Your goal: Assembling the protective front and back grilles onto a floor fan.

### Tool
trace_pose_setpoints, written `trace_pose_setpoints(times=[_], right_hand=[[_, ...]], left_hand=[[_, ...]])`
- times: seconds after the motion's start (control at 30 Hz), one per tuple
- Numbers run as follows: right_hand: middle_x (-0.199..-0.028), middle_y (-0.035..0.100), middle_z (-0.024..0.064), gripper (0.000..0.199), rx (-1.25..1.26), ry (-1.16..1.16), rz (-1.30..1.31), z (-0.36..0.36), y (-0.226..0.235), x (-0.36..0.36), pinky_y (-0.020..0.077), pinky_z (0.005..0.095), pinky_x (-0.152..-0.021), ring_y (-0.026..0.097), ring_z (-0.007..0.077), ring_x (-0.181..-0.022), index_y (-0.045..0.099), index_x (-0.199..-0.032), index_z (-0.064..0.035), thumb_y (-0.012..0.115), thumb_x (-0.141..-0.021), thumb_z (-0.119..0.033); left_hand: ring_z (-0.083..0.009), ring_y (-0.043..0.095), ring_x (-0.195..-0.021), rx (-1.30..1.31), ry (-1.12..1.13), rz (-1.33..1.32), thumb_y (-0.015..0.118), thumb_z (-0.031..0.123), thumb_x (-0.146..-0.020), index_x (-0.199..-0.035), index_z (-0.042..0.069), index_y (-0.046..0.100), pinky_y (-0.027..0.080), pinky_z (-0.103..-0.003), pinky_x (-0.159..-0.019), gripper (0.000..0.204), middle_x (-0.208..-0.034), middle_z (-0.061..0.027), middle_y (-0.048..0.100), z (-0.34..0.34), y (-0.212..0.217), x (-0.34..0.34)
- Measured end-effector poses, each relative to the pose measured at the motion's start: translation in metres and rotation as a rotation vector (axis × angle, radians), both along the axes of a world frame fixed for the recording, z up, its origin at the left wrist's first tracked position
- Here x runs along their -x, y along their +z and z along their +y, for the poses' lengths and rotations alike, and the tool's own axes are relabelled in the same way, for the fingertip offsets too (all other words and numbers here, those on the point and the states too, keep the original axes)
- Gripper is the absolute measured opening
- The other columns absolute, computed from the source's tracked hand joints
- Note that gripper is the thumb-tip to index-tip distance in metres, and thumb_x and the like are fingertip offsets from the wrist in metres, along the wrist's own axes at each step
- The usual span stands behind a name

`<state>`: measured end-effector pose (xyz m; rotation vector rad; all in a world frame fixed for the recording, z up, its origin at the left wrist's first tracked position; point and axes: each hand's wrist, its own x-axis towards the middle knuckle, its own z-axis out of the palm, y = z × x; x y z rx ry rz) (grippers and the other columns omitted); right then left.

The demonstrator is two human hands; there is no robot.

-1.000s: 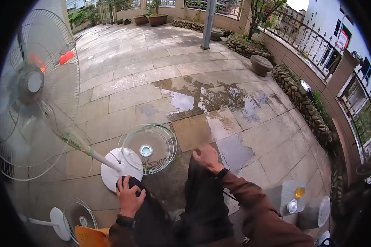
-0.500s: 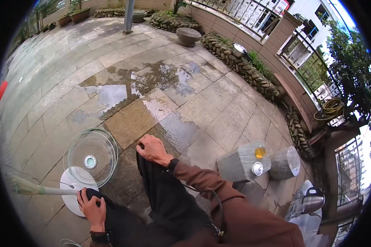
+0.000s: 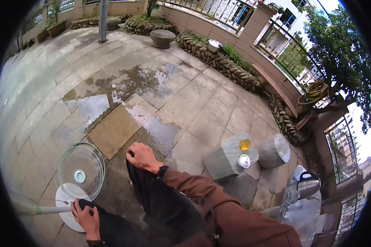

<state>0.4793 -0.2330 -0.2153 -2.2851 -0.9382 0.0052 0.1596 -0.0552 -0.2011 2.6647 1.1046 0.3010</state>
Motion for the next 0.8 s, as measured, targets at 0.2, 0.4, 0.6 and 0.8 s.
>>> trace_pose_setpoints(times=[0.2, 0.4, 0.6, 0.8], right_hand=[[-0.096, 0.065, 0.0135, 0.02, -0.031, 0.065, 0.042, 0.019, 0.002, 0.006, 0.0504, 0.0435, -0.085, 0.062, 0.0346, -0.095, 0.072, -0.088, -0.009, 0.063, -0.084, -0.027], [-0.093, 0.067, 0.0144, 0.022, -0.032, 0.077, 0.057, 0.012, 0.009, 0.004, 0.0514, 0.0441, -0.083, 0.063, 0.0346, -0.092, 0.074, -0.086, -0.0088, 0.063, -0.084, -0.028], [-0.094, 0.068, 0.0137, 0.02, -0.078, 0.069, 0.062, 0.009, 0.006, 0.002, 0.0517, 0.0433, -0.083, 0.064, 0.0343, -0.093, 0.074, -0.086, -0.0077, 0.066, -0.082, -0.026], [-0.093, 0.068, 0.0143, 0.02, -0.058, 0.115, 0.037, 0.018, 0.001, 0.005, 0.0515, 0.0441, -0.082, 0.064, 0.0351, -0.092, 0.074, -0.086, -0.0078, 0.066, -0.082, -0.026]], left_hand=[[-0.044, 0.031, -0.141, -0.044, 0.005, -0.048, 0.079, 0.016, -0.07, -0.068, 0.006, 0.06, 0.033, -0.062, -0.105, 0.022, -0.144, -0.0149, 0.044, 0.011, -0.002, 0.021], [-0.0452, 0.031, -0.138, -0.048, 0.024, -0.077, 0.079, 0.024, -0.07, -0.072, 0.011, 0.068, 0.031, -0.069, -0.101, 0.017, -0.14, -0.0152, 0.048, 0.009, -0.001, 0.023], [-0.0447, 0.035, -0.135, -0.046, 0.034, -0.09, 0.078, 0.031, -0.071, -0.064, 0.014, 0.067, 0.03, -0.071, -0.098, 0.022, -0.136, -0.0136, 0.05, 0.011, 0.004, 0.036], [-0.044, 0.035, -0.135, -0.056, 0.063, -0.132, 0.078, 0.033, -0.071, -0.071, 0.016, 0.068, 0.03, -0.07, -0.098, 0.019, -0.135, -0.0113, 0.051, 0.008, 0.005, 0.046]])
